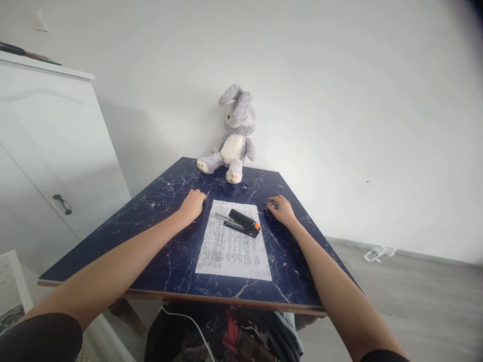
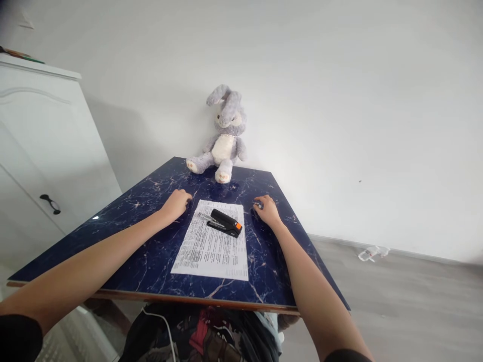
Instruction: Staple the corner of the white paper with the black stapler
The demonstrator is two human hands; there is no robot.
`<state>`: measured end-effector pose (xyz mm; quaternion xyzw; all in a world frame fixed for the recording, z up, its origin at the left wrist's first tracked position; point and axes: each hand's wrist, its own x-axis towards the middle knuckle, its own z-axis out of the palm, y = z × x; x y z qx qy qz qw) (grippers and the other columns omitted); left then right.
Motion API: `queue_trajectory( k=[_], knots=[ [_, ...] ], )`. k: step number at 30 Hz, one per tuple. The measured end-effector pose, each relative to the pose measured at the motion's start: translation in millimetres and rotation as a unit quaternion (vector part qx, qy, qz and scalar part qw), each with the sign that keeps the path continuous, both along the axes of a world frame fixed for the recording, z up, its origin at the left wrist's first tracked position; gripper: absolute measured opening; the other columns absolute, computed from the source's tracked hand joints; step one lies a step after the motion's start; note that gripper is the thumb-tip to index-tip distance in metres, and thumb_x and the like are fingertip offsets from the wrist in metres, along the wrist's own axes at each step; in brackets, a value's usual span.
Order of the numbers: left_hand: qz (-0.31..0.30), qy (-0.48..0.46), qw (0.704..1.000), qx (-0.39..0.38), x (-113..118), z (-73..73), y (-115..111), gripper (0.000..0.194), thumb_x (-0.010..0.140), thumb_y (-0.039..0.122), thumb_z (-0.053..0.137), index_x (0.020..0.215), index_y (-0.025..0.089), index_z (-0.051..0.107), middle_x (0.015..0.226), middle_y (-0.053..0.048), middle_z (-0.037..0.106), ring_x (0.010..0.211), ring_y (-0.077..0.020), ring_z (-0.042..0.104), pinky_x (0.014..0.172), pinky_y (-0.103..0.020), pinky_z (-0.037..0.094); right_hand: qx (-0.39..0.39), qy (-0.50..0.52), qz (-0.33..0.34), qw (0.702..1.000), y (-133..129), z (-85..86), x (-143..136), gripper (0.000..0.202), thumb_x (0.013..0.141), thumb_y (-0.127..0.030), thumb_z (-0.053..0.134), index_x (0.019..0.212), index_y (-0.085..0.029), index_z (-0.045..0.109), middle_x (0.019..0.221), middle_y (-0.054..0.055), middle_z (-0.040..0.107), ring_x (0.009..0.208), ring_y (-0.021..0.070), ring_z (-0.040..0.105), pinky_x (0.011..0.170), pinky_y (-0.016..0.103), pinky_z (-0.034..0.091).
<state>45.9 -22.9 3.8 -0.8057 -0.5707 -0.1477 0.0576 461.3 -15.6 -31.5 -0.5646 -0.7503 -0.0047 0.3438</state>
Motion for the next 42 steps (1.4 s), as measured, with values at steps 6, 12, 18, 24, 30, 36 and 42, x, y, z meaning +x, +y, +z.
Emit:
queue_trajectory(
  k=[6,12,18,24,30,36,42],
  knots=[
    [-0.008,-0.043,0.999,0.004,2.6,7.2,-3.2,0.025,0.093,0.009,0.058,0.098,0.018,0.081,0.101,-0.012,0.073,0.09,-0.0252,0.07,0.083,-0.033,0.051,-0.017,-0.002,0.035,0.999,-2.6,2.5,-4.8,0.026,0.088,-0.024,0.067,0.113,-0.02,0.075,0.107,0.009,0.07,0.089,0.0221,0.068,0.09,0.038,0.055],
    [-0.104,-0.187,0.976,0.037,17.7,19.2,-23.0,0.018,0.098,0.031,0.063,0.098,0.022,0.078,0.09,-0.005,0.076,0.082,-0.0222,0.071,0.076,-0.03,0.049,-0.019,0.006,0.056,0.998,-6.6,6.5,-10.1,0.024,0.086,-0.022,0.068,0.109,-0.02,0.076,0.104,0.008,0.07,0.086,0.0209,0.068,0.087,0.036,0.056],
    [-0.184,-0.34,0.922,-0.022,27.9,13.1,-31.8,0.022,0.096,0.037,0.064,0.096,0.02,0.078,0.075,-0.001,0.074,0.062,-0.0153,0.066,0.066,-0.026,0.051,-0.027,0.012,0.084,0.996,-13.8,13.7,-17.3,0.022,0.088,-0.023,0.067,0.108,-0.021,0.077,0.104,0.008,0.07,0.083,0.0201,0.068,0.085,0.036,0.056],
    [-0.198,-0.431,0.872,-0.119,35.3,4.3,-31.3,0.027,0.087,0.041,0.074,0.098,0.016,0.077,0.081,-0.006,0.076,0.064,-0.0175,0.071,0.054,-0.025,0.058,-0.033,0.012,0.111,0.993,-16.8,16.0,-20.7,0.023,0.087,-0.024,0.067,0.106,-0.021,0.078,0.105,0.008,0.07,0.082,0.0207,0.066,0.083,0.037,0.056],
    [-0.202,-0.508,0.823,-0.155,35.6,1.0,-28.5,0.038,0.078,0.048,0.085,0.094,0.014,0.079,0.076,-0.008,0.077,0.071,-0.0218,0.076,0.072,-0.035,0.067,-0.04,0.015,0.157,0.987,-24.8,21.2,-29.5,0.02,0.091,-0.031,0.065,0.102,-0.021,0.078,0.104,0.009,0.07,0.084,0.0224,0.066,0.08,0.038,0.056],
    [-0.207,-0.478,0.84,-0.152,33.5,0.5,-27.8,0.031,0.079,0.043,0.085,0.093,0.016,0.081,0.083,-0.009,0.08,0.079,-0.0241,0.078,0.077,-0.036,0.066,-0.051,0.072,0.199,0.976,-48.5,38.7,-55.6,0.032,0.102,-0.047,0.057,0.103,-0.022,0.077,0.098,0.007,0.074,0.084,0.0217,0.066,0.076,0.035,0.053],
    [-0.209,-0.438,0.861,-0.15,35.3,5.7,-32.9,0.024,0.08,0.037,0.084,0.092,0.017,0.082,0.086,-0.01,0.081,0.079,-0.0247,0.078,0.076,-0.035,0.064,-0.06,0.053,0.295,0.952,-71.1,55.6,-83.8,0.038,0.106,-0.051,0.052,0.103,-0.022,0.077,0.1,0.008,0.072,0.086,0.0208,0.066,0.074,0.033,0.05]
  ],
)
